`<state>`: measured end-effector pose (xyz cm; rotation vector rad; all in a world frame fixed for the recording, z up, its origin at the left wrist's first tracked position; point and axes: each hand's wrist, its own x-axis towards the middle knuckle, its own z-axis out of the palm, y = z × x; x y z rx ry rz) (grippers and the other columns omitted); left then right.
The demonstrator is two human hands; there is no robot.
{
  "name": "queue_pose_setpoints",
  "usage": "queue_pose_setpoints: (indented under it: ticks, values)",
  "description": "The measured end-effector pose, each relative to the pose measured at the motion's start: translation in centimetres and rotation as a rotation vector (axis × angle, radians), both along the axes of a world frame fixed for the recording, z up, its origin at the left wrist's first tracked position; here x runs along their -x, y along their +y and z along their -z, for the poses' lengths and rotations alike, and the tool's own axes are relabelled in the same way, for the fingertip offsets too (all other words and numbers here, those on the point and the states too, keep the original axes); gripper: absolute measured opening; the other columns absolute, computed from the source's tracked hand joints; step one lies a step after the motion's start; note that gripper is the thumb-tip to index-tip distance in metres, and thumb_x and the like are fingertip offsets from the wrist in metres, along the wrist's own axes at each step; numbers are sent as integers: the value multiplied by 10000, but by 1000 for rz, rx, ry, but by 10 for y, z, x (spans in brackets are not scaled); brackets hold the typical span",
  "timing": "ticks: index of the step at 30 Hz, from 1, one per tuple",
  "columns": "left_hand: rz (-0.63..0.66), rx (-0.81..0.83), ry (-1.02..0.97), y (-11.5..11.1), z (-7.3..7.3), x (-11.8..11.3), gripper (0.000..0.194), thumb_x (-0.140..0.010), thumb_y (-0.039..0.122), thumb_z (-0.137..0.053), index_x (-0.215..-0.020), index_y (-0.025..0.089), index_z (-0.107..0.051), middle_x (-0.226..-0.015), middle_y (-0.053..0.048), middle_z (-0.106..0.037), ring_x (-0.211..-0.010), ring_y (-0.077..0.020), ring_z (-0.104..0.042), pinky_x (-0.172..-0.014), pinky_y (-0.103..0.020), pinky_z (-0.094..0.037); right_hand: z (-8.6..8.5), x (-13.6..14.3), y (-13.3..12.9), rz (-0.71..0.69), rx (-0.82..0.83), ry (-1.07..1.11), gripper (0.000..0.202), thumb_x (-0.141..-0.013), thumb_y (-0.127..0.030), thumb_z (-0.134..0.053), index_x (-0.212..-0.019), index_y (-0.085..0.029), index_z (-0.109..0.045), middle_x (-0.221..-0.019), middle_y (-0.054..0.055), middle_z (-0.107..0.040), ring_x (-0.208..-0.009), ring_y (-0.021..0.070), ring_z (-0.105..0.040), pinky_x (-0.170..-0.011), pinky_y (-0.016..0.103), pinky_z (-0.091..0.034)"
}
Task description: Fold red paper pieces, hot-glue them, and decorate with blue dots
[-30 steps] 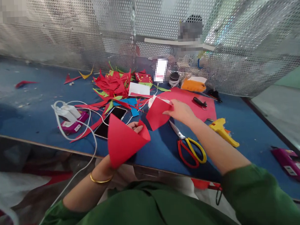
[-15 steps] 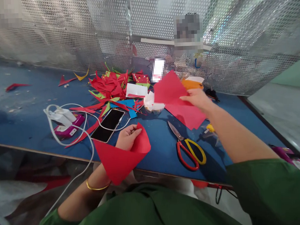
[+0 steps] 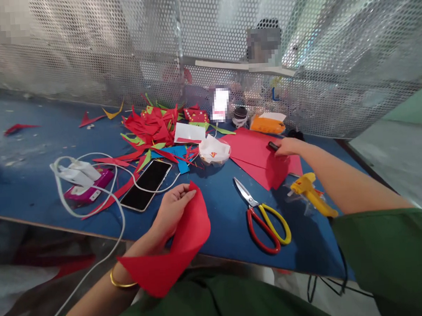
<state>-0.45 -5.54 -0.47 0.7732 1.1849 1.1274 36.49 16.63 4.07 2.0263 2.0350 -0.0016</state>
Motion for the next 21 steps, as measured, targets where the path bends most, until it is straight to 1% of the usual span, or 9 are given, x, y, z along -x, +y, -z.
queue_pose_setpoints:
  ticks: [2,4,6,8,12,14,16,19,21]
  values:
    - [8,4,-2,0,1,0,338,-697,415,-819,-869,178,-650,-682,13,-678,-554,-108,-593,-530,-206,-469,7,-4,-3,41,31,-28,374,-933,-376,-621,-1235,-158,-599,-1240,103,-626,-1061,224,-638,-892,428,-550]
    - [12,7,-1,0,1,0,328,-701,412,-815,-866,181,-651,-679,13,-680,-555,-111,-600,-531,-207,-473,12,-7,-7,66,6,-83,351,-913,-326,-630,-1173,-91,-646,-1166,161,-670,-1048,252,-657,-876,388,-531]
    - [11,9,-1,0,1,0,317,-703,405,-811,-869,184,-655,-680,13,-683,-562,-115,-609,-536,-210,-480,10,-9,-12,61,-56,-117,340,-884,-283,-616,-1096,-28,-690,-1080,224,-704,-1027,294,-677,-831,350,-507]
    - [8,8,0,0,1,0,313,-704,403,-809,-871,186,-658,-682,13,-685,-564,-118,-615,-540,-214,-487,3,-9,-16,31,-115,-129,354,-877,-284,-580,-1056,-7,-709,-1038,248,-715,-1000,317,-685,-786,337,-487]
    - [9,8,-9,2,1,0,322,-692,404,-818,-857,182,-654,-669,18,-681,-550,-112,-608,-529,-208,-484,-10,5,-23,-123,-193,-100,377,-921,-299,-484,-1132,-61,-685,-1130,208,-696,-1053,297,-656,-811,324,-459]
    - [2,7,-14,2,0,-1,330,-681,400,-826,-854,178,-655,-660,20,-679,-542,-105,-600,-518,-198,-477,-9,19,-27,-217,-192,-74,352,-927,-295,-484,-1161,-113,-674,-1203,169,-670,-1097,268,-631,-840,305,-446]
    - [-10,1,-14,2,0,-1,334,-671,396,-832,-853,175,-659,-652,22,-678,-531,-100,-593,-504,-190,-467,-6,33,-32,-283,-156,-52,297,-907,-294,-540,-1120,-155,-692,-1192,132,-670,-1081,239,-627,-832,283,-441]
    - [-19,-18,-16,2,2,-1,334,-661,392,-832,-851,176,-662,-646,21,-680,-520,-104,-593,-496,-194,-467,-9,48,-45,-304,-127,-27,253,-858,-259,-617,-1083,-177,-698,-1173,112,-669,-1043,221,-630,-795,270,-443]
    - [-20,-35,-23,2,3,0,336,-649,390,-835,-843,177,-663,-644,20,-682,-524,-112,-604,-506,-204,-479,-17,56,-65,-281,-151,-9,277,-881,-271,-592,-1122,-160,-672,-1225,141,-638,-1060,232,-621,-785,282,-445]
